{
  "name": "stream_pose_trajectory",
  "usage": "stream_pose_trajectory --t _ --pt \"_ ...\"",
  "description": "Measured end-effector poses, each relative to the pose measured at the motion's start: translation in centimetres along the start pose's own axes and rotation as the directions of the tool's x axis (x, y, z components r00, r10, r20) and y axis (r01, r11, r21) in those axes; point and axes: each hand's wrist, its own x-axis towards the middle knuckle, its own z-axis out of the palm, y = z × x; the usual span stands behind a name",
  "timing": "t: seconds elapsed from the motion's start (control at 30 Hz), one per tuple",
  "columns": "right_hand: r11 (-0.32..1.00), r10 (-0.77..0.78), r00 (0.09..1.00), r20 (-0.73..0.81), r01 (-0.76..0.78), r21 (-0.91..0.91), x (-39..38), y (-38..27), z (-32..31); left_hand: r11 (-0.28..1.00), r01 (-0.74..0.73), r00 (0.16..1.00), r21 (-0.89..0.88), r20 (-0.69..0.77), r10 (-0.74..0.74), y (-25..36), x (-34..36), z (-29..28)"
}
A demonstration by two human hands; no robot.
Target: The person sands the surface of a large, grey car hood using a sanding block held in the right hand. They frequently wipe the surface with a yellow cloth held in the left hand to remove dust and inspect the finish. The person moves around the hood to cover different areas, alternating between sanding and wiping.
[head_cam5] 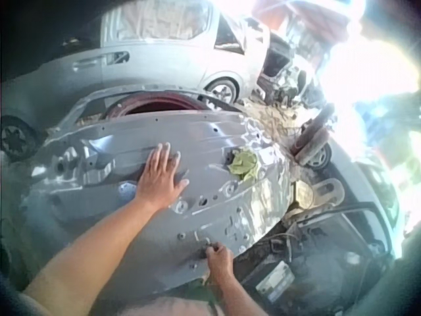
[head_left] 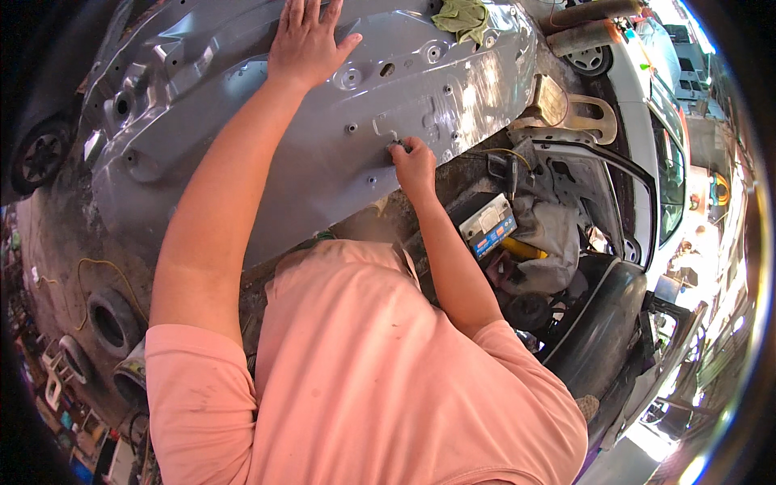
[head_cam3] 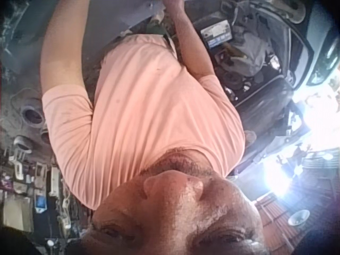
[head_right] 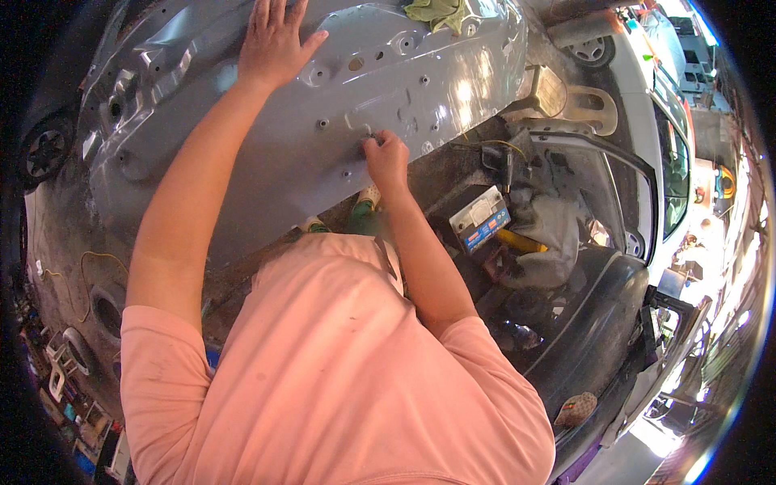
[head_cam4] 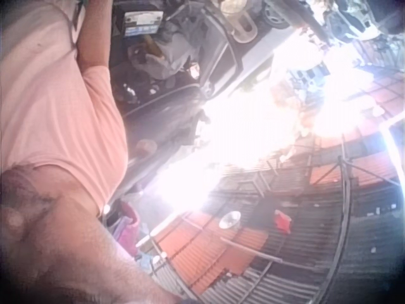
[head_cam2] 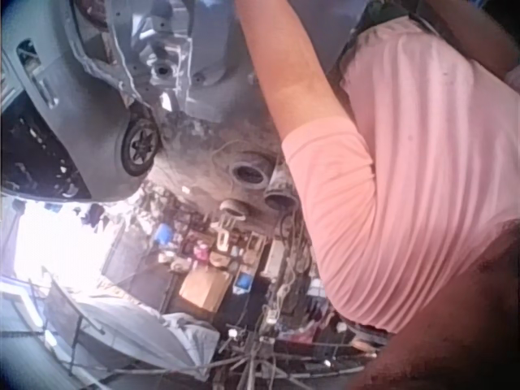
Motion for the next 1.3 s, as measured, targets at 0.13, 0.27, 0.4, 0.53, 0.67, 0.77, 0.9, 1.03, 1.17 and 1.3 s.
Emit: stream_pose_trajectory --t 0.13,0.27,0.4,0.53,0.67,0.77,0.9,1.03,1.17,1.3 --pt "0.998 0.068 0.993 -0.094 -0.068 -0.003 1.7 3.0 0.8 1.000 -0.011 1.000 -0.015 -0.010 0.011 0.3 0.4 -0.2" --pt "0.988 -0.146 0.983 -0.112 0.138 -0.073 3.0 2.1 0.3 1.000 -0.007 1.000 -0.008 -0.021 0.006 0.0 0.1 0.0" --pt "0.922 -0.357 0.933 0.030 0.358 -0.150 3.0 -1.1 0.1 1.000 0.005 1.000 0.014 0.002 -0.005 0.0 0.2 0.1" --pt "0.841 -0.483 0.863 0.149 0.505 -0.196 3.6 -1.4 -0.1 1.000 0.020 1.000 0.005 0.020 -0.020 -0.1 0.3 0.1" --pt "0.868 -0.419 0.897 0.138 0.441 -0.231 4.2 -0.9 -0.5 1.000 0.014 0.999 0.010 0.037 -0.014 0.1 0.5 -0.1" --pt "0.854 -0.491 0.858 0.151 0.508 -0.108 2.9 -1.5 0.2 1.000 0.017 1.000 0.004 0.025 -0.017 0.0 0.5 -0.1" --pt "0.951 -0.288 0.958 0.002 0.287 -0.120 3.2 -3.1 1.6 1.000 0.030 0.999 -0.003 0.043 -0.030 0.3 0.5 -0.1" --pt "0.981 -0.184 0.980 -0.076 0.179 -0.073 3.8 -4.2 1.8 1.000 0.028 0.999 0.006 0.044 -0.028 0.1 0.3 -0.2" --pt "0.988 -0.104 0.975 -0.194 0.079 -0.130 8.1 -1.7 -0.4 1.000 0.022 1.000 -0.002 0.018 -0.022 0.0 0.2 -0.1" --pt "0.997 -0.051 0.964 -0.261 0.034 -0.069 11.1 0.2 -2.9 1.000 0.006 1.000 0.000 0.021 -0.006 0.3 0.4 -0.3"
